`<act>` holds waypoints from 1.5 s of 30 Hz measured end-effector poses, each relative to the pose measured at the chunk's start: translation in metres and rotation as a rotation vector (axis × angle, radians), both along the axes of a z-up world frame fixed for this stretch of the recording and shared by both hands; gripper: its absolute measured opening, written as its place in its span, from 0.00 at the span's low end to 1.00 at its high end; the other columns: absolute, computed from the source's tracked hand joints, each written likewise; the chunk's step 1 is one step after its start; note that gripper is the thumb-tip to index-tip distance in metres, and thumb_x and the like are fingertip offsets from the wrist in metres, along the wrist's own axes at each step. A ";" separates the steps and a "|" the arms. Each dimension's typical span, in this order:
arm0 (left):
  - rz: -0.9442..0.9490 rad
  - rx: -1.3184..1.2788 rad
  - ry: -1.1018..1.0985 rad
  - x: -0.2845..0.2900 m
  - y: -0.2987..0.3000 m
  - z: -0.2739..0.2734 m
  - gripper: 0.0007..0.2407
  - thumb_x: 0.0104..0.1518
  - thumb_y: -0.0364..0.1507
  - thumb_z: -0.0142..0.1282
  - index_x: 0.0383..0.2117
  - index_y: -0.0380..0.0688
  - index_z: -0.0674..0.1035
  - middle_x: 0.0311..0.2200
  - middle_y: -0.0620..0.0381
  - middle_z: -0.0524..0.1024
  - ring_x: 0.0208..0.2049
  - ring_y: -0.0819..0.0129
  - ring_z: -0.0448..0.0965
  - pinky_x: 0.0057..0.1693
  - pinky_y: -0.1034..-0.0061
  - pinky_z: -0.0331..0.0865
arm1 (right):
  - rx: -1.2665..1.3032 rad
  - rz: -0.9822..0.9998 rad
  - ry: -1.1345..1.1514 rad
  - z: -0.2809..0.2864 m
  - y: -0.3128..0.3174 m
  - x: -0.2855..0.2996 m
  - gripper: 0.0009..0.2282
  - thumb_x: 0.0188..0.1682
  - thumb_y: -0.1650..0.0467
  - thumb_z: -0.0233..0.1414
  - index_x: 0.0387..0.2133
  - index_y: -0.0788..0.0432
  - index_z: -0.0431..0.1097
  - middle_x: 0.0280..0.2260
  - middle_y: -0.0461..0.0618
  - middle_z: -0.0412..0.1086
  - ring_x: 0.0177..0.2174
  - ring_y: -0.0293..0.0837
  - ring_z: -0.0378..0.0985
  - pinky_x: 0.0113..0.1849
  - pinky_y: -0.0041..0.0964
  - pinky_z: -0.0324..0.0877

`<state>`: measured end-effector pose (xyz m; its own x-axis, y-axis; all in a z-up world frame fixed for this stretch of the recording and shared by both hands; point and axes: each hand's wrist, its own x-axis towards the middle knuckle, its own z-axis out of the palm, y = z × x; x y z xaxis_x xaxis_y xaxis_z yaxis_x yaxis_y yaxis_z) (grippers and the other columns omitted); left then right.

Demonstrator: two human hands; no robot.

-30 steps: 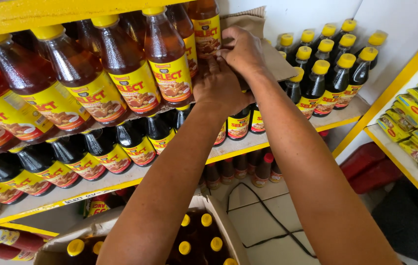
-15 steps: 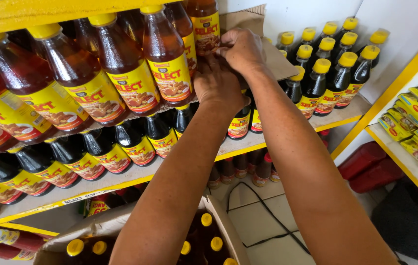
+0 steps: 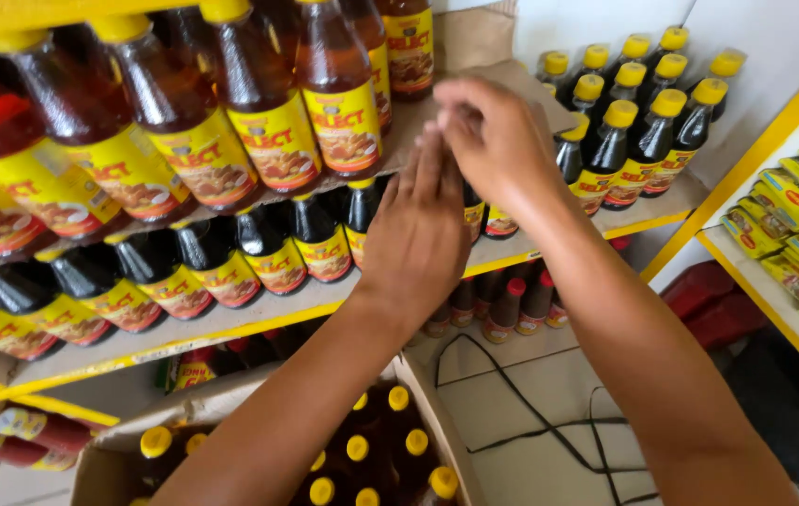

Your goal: Stocking bottles of sauce from a cardboard box onto grocery store shelves.

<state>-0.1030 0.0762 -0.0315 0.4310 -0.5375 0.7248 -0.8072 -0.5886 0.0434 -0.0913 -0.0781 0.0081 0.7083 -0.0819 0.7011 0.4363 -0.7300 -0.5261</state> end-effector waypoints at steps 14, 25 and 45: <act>0.055 0.148 0.628 -0.087 0.196 -0.065 0.11 0.54 0.33 0.59 0.41 0.46 0.82 0.34 0.49 0.80 0.34 0.48 0.81 0.41 0.57 0.75 | 0.130 0.627 0.788 -0.116 0.096 -0.101 0.10 0.53 0.70 0.54 0.45 0.61 0.76 0.36 0.45 0.80 0.35 0.32 0.79 0.37 0.29 0.76; 0.137 0.369 1.051 -0.118 0.268 -0.153 0.13 0.52 0.36 0.59 0.43 0.51 0.82 0.37 0.49 0.82 0.43 0.49 0.81 0.48 0.54 0.74 | -0.230 0.787 1.324 -0.141 0.181 -0.128 0.15 0.50 0.64 0.54 0.47 0.55 0.76 0.32 0.43 0.80 0.30 0.36 0.77 0.34 0.34 0.73; -0.170 0.545 1.410 -0.181 0.194 -0.274 0.20 0.49 0.37 0.63 0.44 0.38 0.76 0.40 0.39 0.79 0.45 0.43 0.80 0.50 0.55 0.74 | -0.630 1.039 1.698 -0.242 0.174 -0.248 0.19 0.53 0.64 0.46 0.54 0.60 0.66 0.49 0.64 0.69 0.47 0.63 0.73 0.49 0.55 0.68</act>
